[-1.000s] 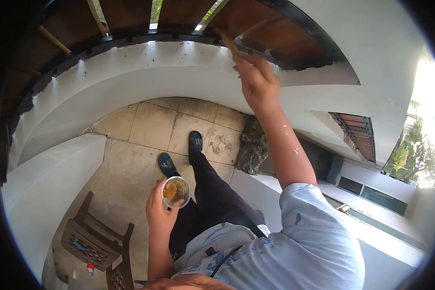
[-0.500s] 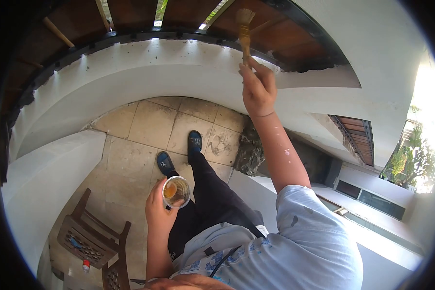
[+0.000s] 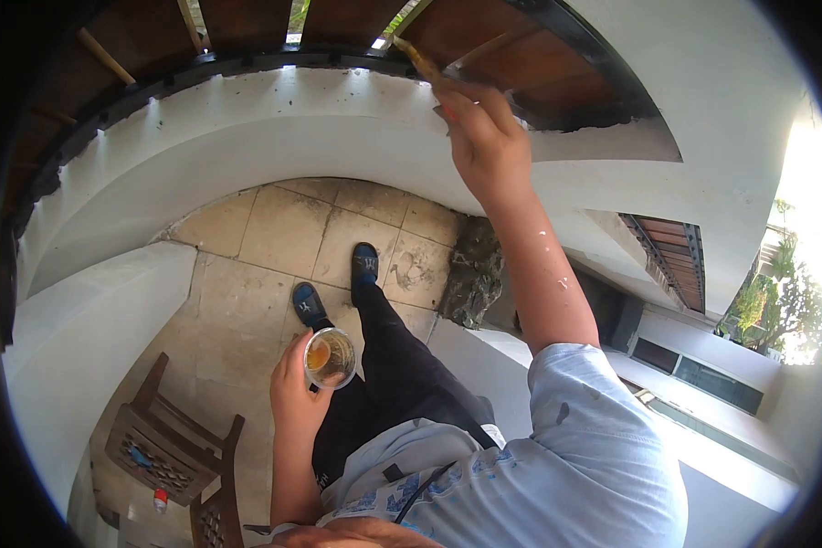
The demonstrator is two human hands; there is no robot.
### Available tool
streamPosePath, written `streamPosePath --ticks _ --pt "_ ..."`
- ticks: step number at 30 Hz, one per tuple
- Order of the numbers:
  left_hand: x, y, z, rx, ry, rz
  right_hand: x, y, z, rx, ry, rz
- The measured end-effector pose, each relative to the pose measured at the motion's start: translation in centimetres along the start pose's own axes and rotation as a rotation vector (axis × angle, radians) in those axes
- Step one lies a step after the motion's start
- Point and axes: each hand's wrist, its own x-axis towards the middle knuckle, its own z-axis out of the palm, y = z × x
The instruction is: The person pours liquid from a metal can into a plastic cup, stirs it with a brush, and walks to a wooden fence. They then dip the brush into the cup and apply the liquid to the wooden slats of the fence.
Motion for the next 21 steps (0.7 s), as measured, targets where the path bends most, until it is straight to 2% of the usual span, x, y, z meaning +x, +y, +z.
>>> streamPosePath --ticks 3,6,7,9,15,17,18,21 --pt "0.1 0.1 0.0 -0.004 -0.009 -0.003 0.7 0.8 -1.1 -0.061 0.074 -0.016" --pt "0.0 -0.1 0.1 -0.016 -0.010 -0.011 0.8 1.6 -2.0 -0.230 0.312 -0.309" --pt "-0.1 -0.2 0.2 -0.016 -0.010 -0.012 0.7 1.7 -2.1 -0.229 0.312 -0.309" --pt "-0.2 -0.4 0.2 0.004 -0.022 -0.022 0.1 1.8 -2.1 -0.243 0.461 -0.326" --pt "-0.2 -0.4 0.0 0.021 -0.025 -0.028 -2.6 2.2 -0.3 -0.254 0.377 -0.299" --pt "-0.1 -0.5 0.0 0.022 -0.024 -0.027 -3.7 2.3 0.8 -0.171 -0.008 -0.078" --pt "-0.1 -0.5 0.1 0.023 -0.022 -0.026 -4.0 2.3 1.3 -0.109 -0.088 0.013" --pt "0.1 -0.3 -0.1 0.002 -0.012 -0.014 -3.8 2.5 1.1 -0.083 -0.017 -0.004"
